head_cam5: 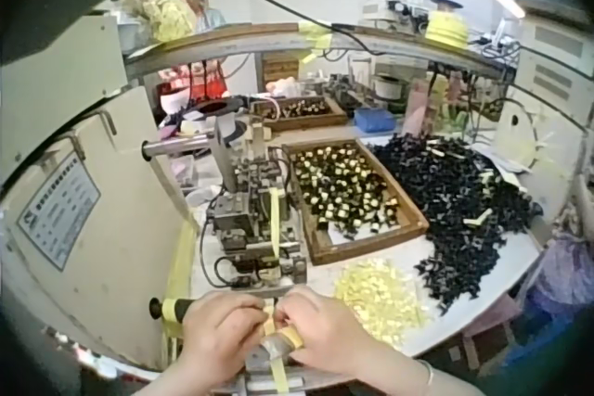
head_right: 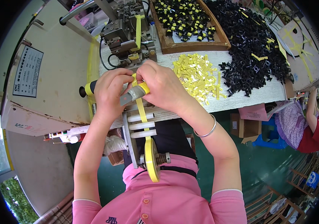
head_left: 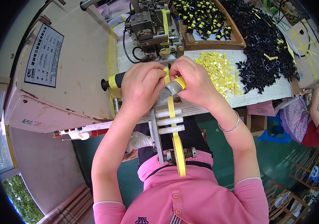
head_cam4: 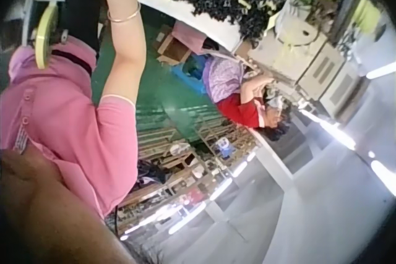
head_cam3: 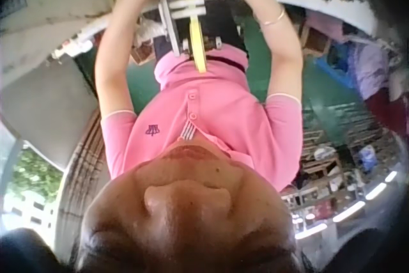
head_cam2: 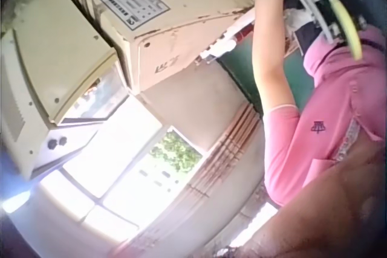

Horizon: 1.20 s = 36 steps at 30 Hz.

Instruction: Assembling small electronic components onto a yellow tape using a manual press machine.

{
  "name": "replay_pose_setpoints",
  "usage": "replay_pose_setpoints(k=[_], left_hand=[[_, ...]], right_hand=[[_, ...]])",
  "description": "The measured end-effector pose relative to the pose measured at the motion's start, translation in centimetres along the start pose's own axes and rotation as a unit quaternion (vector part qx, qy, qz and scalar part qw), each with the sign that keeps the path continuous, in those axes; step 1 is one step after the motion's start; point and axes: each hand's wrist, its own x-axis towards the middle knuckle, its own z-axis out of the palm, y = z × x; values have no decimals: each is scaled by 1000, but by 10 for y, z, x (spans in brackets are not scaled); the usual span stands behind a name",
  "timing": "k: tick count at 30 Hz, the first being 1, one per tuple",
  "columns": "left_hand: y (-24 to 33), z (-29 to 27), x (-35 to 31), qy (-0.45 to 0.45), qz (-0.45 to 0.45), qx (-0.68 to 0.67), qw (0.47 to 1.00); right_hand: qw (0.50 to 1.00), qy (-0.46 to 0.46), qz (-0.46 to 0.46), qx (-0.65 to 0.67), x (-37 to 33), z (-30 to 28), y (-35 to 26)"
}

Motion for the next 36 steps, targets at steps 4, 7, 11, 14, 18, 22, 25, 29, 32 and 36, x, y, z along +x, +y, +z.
replay_pose_setpoints(k=[4,7,11,14,18,22,25,29,32,36], left_hand=[[1,-3,2,-19,-16,1,1000],[1,-6,8,-38,-27,12,999],[3,-13,15,-92,-78,-27,992],[5,-12,17,-102,-120,-45,987],[6,-11,18,-115,-166,-53,978],[7,-13,24,-144,-208,-68,965],[7,-16,26,-171,-259,-98,945],[6,-19,26,-190,-260,-90,943],[5,-16,26,-190,-254,-92,944],[6,-15,25,-163,-236,-87,954]], right_hand=[[999,23,3,23,-3,0,-1],[999,46,2,27,-11,-4,2],[990,94,89,63,-17,-2,4],[986,85,124,76,-17,0,6],[982,86,144,90,-16,5,10],[984,71,142,82,-18,2,10],[987,56,127,84,-19,-4,1],[993,30,90,66,-10,-7,-9],[989,74,111,68,-7,-2,-4],[984,93,134,76,-14,4,10]])
